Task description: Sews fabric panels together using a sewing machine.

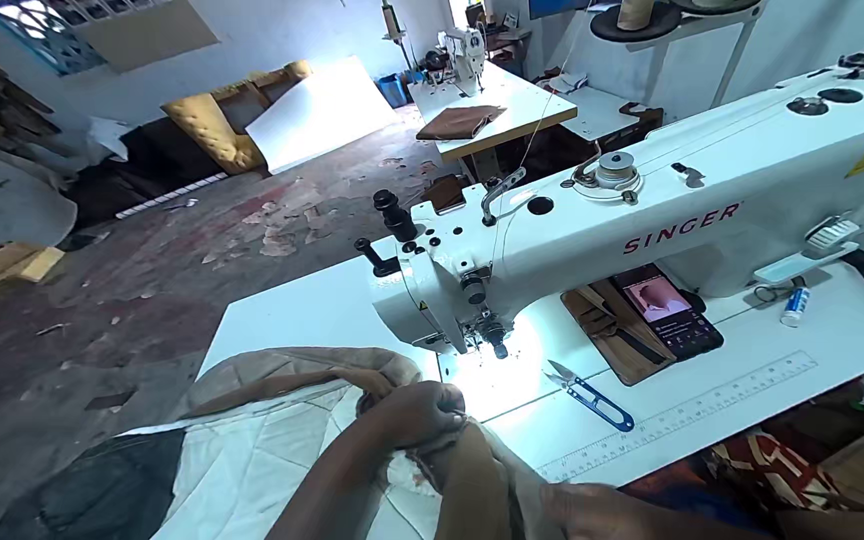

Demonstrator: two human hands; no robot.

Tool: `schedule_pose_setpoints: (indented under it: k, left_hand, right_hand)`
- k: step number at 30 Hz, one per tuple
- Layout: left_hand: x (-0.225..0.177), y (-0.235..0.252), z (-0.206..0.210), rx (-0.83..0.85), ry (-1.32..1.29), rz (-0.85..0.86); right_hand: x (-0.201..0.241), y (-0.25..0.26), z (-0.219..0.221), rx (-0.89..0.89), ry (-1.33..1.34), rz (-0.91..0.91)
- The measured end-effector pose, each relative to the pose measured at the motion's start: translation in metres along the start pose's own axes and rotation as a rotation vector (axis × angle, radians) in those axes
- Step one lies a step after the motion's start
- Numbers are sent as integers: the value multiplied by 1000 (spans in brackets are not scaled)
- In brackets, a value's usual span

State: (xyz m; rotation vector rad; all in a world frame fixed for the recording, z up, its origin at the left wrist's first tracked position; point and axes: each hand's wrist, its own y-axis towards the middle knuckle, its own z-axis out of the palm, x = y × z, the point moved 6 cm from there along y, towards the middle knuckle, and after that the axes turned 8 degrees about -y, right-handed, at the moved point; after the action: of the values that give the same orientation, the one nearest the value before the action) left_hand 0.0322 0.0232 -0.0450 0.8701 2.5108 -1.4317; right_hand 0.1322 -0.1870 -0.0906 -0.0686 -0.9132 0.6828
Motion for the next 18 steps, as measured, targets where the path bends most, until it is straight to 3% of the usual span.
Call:
schedule_pose_setpoints:
  k: [6,12,16,18]
  left_hand:
    - [-4,3,0,19,5,-20]
    - [-18,4,-12,-58,-215,47]
    - [-13,14,-6,-140,-183,13]
    - [-12,11,-5,-190,-200,-2]
  right_hand:
    - [18,-3,1,-330,-220,105]
    - [97,-22,-37,-537,-387,39]
    - [92,-14,-68,-400,-823,243]
    - [85,-8,-77,-325,-880,270]
